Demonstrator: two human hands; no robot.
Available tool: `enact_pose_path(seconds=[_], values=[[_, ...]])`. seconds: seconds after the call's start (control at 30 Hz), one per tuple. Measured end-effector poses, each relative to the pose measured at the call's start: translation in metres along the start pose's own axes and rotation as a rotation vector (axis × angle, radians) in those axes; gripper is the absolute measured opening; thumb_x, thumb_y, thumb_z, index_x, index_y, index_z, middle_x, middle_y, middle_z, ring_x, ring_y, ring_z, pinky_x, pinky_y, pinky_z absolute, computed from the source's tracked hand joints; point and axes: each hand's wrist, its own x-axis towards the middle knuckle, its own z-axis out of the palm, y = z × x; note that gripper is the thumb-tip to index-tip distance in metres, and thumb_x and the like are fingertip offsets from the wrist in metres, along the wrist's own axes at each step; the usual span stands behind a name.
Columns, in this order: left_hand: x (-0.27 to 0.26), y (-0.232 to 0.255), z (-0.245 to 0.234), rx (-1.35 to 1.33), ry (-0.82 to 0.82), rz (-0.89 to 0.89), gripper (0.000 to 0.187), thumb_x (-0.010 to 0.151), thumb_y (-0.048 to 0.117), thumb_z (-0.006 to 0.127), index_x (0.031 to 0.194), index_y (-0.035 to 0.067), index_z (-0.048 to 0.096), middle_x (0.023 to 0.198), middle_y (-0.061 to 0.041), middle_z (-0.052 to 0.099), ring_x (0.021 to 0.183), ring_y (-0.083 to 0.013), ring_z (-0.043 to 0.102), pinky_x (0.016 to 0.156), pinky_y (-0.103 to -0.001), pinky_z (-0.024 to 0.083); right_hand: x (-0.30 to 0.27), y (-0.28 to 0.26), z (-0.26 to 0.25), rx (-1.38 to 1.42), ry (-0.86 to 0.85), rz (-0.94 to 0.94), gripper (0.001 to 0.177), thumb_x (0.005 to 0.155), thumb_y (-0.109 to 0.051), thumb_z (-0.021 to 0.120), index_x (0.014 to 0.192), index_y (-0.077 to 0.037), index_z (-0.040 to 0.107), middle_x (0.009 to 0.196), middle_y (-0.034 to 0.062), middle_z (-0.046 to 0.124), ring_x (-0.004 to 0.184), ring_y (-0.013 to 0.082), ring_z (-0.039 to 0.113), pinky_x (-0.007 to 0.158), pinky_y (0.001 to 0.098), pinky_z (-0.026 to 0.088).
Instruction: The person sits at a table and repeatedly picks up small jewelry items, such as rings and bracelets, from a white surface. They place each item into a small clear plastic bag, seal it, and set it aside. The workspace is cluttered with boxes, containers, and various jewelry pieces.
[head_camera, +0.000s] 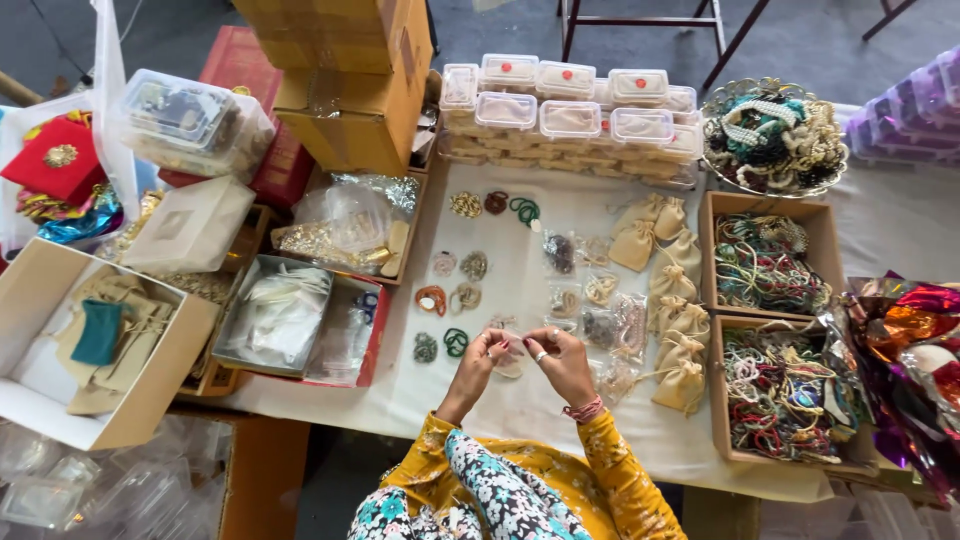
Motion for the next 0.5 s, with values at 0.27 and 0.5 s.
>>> enact_pose_path(seconds=[0.27, 0.5], values=[[-0.005, -0.005, -0.006, 0.018, 0.134, -0.086, 0.021, 0.1, 0.012, 0.064, 0.113, -0.001, 0.071, 0.103, -0.005, 0.075, 0.092, -0.0104, 0.069, 0.085, -0.025, 0.057, -0.013, 0.044, -0.02, 0.201, -0.082, 0.264, 0.013, 0.09, -0.007, 0.073, 0.099, 0.002, 0.076, 0.087, 0.0036, 0.076, 0.078, 0.0075, 0.067, 0.072, 0.0233, 0.055], [-0.028, 0.094, 0.048, 0.736, 0.492, 0.421, 0.034, 0.088, 0.016, 0.075, 0.113, -0.002, 0.064, 0.106, -0.009, 0.065, 0.094, -0.0238, 0.062, 0.081, -0.037, 0.05, -0.012, 0.052, -0.015, 0.139, -0.109, 0.306, 0.014, 0.086, -0.012, 0.08, 0.091, 0.001, 0.077, 0.081, 0.0013, 0.074, 0.073, 0.0063, 0.063, 0.068, 0.0225, 0.052]])
